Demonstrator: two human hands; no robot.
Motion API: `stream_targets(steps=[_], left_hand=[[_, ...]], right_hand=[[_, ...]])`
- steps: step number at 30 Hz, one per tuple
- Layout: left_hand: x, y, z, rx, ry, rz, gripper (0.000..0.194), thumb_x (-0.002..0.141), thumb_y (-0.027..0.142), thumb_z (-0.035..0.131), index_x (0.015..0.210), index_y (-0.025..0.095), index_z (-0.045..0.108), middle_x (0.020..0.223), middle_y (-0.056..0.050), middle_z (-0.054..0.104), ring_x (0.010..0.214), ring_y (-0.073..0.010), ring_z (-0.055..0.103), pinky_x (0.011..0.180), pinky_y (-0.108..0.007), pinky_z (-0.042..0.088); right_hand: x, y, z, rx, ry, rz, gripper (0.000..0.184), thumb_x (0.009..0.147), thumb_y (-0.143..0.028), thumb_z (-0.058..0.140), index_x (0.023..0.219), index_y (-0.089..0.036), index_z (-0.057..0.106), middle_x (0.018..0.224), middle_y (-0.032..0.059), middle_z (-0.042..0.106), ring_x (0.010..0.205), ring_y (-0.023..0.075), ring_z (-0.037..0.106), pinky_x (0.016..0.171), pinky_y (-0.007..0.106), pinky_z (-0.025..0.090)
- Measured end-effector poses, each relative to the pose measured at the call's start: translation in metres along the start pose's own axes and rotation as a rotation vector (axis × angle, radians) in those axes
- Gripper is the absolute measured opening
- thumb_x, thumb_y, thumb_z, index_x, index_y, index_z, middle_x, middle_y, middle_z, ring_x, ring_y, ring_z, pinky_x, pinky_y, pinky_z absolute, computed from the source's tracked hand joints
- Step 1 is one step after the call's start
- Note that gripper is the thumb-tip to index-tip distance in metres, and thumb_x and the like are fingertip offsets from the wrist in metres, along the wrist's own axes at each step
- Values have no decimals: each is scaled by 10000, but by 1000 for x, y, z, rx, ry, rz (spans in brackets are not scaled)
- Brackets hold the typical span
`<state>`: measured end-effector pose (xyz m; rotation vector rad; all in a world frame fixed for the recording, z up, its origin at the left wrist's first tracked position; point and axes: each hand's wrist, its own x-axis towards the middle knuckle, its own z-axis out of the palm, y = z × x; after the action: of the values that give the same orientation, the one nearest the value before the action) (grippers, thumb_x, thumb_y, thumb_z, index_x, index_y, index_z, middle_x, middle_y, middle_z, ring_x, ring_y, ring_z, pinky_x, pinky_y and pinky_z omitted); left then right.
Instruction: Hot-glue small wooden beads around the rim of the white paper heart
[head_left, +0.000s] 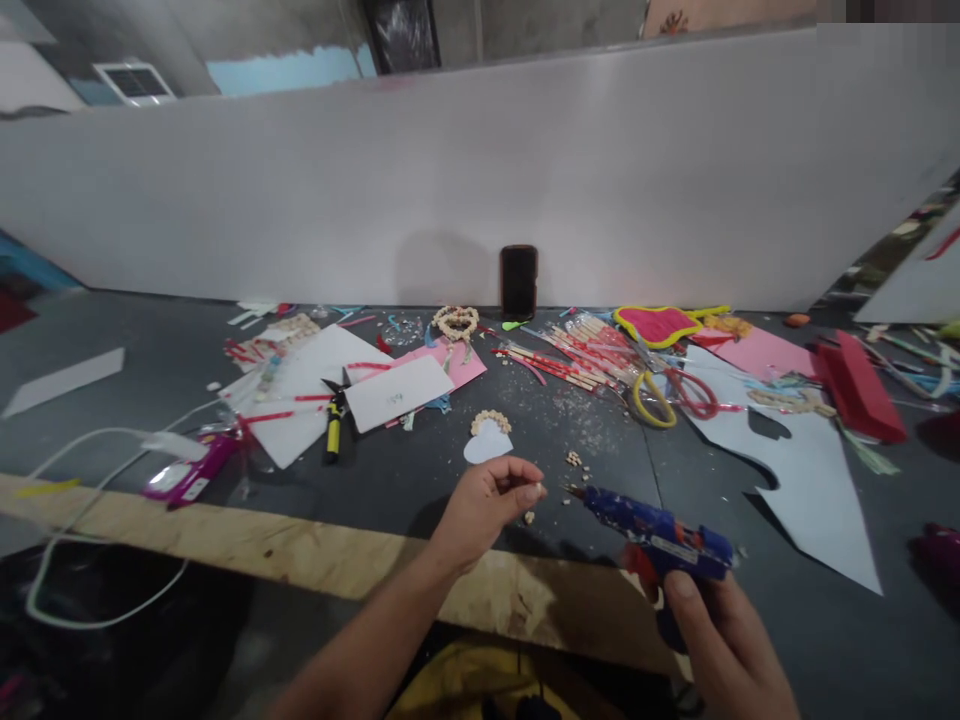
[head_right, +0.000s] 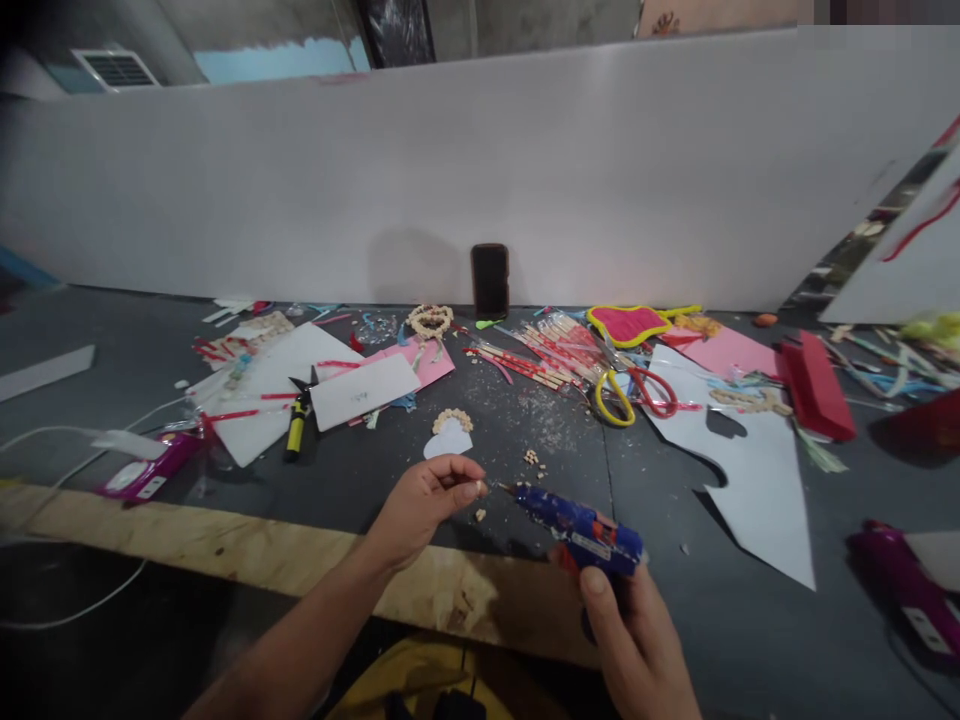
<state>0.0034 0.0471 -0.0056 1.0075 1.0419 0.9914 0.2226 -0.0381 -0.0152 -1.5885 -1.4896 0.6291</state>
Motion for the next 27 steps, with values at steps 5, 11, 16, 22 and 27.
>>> stream_targets(steps=[5,11,16,22,27], left_hand=[[-5,-2,-2,-96,18,-19,266,627,335,751,771,143,636,668,3,616,618,-104,537,609,-220,412],[-8,-2,-4,-117,5,5,209,642,299,741,729,142,634,632,18,584,586,-91,499,586,-210,394],[-9,-3,-5,-107,5,22,207,652,308,732,732,142,640,615,17,570,584,-94,484,575,-208,379],[-9,-4,-5,-70,18,5,240,637,347,735,732,145,646,618,13,570,583,-100,477,564,-210,371],[-9,-7,-4,-105,15,16,198,646,307,735,734,149,654,621,24,568,585,-88,467,570,-203,360]], right_hand=[[-3,-10,9,-80,19,-142,262,876,-380,434,972,-219,616,854,50,717,781,199,675,704,274,545],[-2,-15,11,-139,6,-217,238,889,-348,417,1014,-229,581,851,41,700,773,186,662,704,269,540],[-7,-5,15,-116,-3,-216,226,888,-354,417,962,-234,594,824,42,682,735,185,643,708,285,534],[-6,-5,16,-119,-9,-205,229,893,-358,408,943,-230,592,785,37,670,678,170,627,643,258,531],[-4,-11,15,-143,9,-261,178,889,-318,429,930,-242,585,757,10,668,629,146,622,615,230,519]])
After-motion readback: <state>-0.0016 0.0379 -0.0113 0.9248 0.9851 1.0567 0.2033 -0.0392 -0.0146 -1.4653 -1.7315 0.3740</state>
